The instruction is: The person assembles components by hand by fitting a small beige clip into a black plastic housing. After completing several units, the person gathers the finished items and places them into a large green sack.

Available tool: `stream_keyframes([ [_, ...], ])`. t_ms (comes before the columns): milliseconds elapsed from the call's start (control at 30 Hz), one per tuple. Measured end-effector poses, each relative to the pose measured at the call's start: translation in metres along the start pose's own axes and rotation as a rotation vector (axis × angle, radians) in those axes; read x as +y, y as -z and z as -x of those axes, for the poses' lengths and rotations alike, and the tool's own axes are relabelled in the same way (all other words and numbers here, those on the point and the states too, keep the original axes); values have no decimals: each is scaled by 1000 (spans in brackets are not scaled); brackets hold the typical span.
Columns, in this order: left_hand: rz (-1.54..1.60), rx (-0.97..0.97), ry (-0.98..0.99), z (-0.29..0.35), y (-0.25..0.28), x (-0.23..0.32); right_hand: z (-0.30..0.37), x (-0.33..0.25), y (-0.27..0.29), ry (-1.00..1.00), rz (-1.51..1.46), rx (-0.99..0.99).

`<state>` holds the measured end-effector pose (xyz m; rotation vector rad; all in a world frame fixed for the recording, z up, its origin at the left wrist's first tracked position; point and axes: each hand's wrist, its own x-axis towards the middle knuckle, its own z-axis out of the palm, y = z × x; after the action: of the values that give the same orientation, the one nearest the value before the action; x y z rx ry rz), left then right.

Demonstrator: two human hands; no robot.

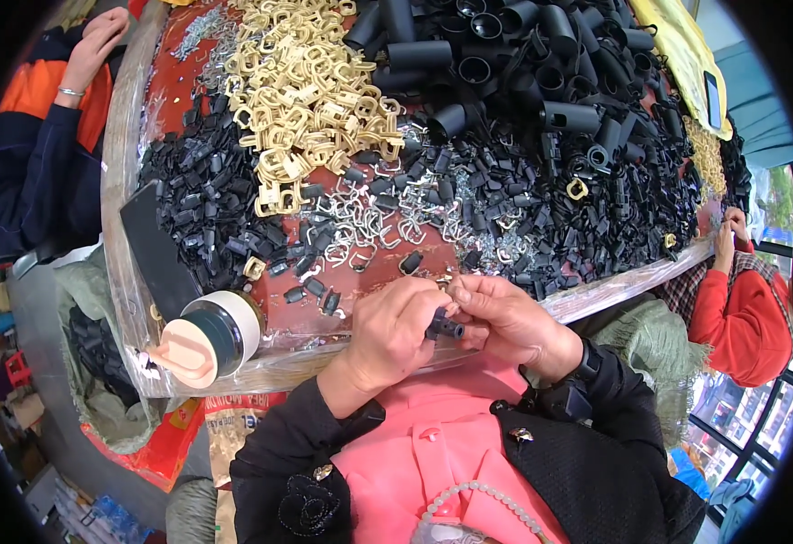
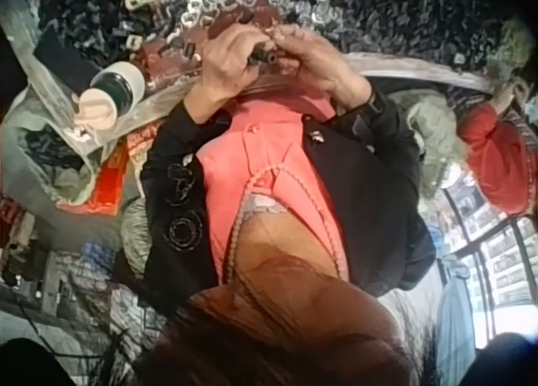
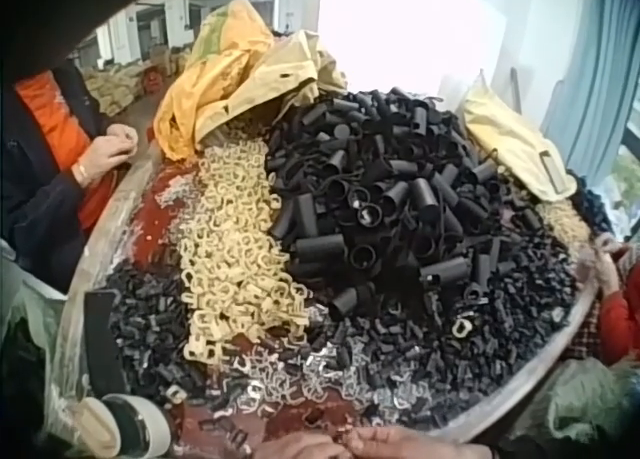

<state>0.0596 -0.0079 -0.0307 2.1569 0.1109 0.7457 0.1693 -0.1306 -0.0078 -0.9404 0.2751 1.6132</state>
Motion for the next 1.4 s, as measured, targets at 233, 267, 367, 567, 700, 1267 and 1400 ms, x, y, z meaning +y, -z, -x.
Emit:
stream_keyframes([
  [233, 398, -147, 859, -1, -3, -1, -15, -8, 12, 517, 675, -49],
  [267, 398, -146, 861, -2, -3, 0, -17, -9, 11, 619, 797, -28],
  [367, 421, -38, 709, -8, -5, 5, -20, -11, 10, 931, 1161, 38],
  [567, 219, 52, 337, -8, -7, 1, -14, -10, 14, 191, 332, -183],
  [700, 187, 64, 214, -8, -6, 2, -10, -9, 8, 74, 28, -157],
  [1267, -1, 7, 22, -10, -2, -1, -6, -10, 10, 54, -5, -167],
  [1400, 82, 14, 188, -8, -8, -1, -4, -18, 13, 446, 768, -44],
])
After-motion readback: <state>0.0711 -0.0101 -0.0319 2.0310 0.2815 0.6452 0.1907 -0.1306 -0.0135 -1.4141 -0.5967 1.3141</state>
